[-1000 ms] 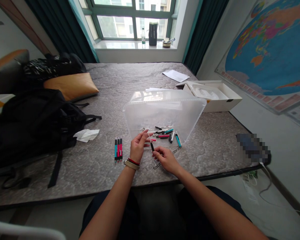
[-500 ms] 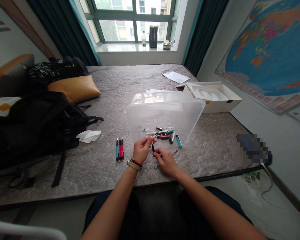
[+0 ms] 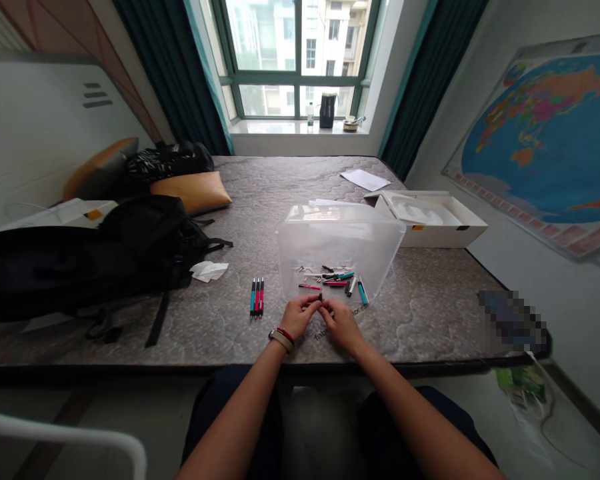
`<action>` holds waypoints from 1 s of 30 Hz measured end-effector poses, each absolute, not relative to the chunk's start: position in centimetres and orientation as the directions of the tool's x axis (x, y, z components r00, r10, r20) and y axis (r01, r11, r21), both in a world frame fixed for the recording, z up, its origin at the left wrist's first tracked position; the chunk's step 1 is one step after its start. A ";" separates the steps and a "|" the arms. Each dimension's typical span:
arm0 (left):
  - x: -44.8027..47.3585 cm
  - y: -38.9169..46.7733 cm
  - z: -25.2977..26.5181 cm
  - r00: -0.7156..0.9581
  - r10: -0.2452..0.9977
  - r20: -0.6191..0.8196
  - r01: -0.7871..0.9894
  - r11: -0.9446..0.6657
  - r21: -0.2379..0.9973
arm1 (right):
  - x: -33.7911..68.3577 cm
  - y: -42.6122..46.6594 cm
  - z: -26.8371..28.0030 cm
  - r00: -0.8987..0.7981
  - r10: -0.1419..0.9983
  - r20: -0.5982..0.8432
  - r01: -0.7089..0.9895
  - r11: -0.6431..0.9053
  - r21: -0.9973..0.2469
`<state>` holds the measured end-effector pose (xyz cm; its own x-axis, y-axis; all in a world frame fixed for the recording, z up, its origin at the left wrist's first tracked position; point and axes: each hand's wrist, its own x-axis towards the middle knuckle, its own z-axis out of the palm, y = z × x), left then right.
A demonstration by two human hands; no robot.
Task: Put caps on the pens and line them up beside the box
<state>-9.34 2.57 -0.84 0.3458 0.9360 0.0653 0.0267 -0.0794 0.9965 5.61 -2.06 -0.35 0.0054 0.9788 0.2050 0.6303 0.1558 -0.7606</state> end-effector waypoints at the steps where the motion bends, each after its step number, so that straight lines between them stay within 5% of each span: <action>1: -9.5 2.0 -1.1 0.344 0.937 0.066 0.063 -0.094 0.994 | 5.6 -2.3 -0.5 -0.022 0.980 0.199 0.653 0.165 -0.739; 10: -12.6 -3.2 -2.2 0.121 0.991 0.055 0.159 -0.074 0.984 | 5.3 -6.6 -2.3 -0.026 0.997 0.078 0.889 0.059 -0.454; 16: -14.7 -7.5 -0.9 0.091 0.994 0.062 0.188 -0.078 0.979 | 4.7 -10.0 -1.9 -0.035 0.962 -0.271 0.971 -0.032 -0.239; 24: -16.8 -9.4 1.5 0.081 0.995 0.052 0.276 -0.072 0.958 | 5.1 -11.0 -0.7 -0.097 0.859 -0.504 0.978 -0.011 -0.207; 30: -17.0 -6.9 1.0 0.201 0.977 0.070 0.265 -0.123 0.956 | 5.2 -7.8 -0.3 -0.112 0.664 -0.740 0.984 -0.030 -0.176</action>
<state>-17.04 -6.88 0.95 0.2012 0.9771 0.0698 0.2651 -0.1229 0.9564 5.19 -7.80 -0.28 -0.1121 0.6635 -0.7397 0.9840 -0.0298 -0.1759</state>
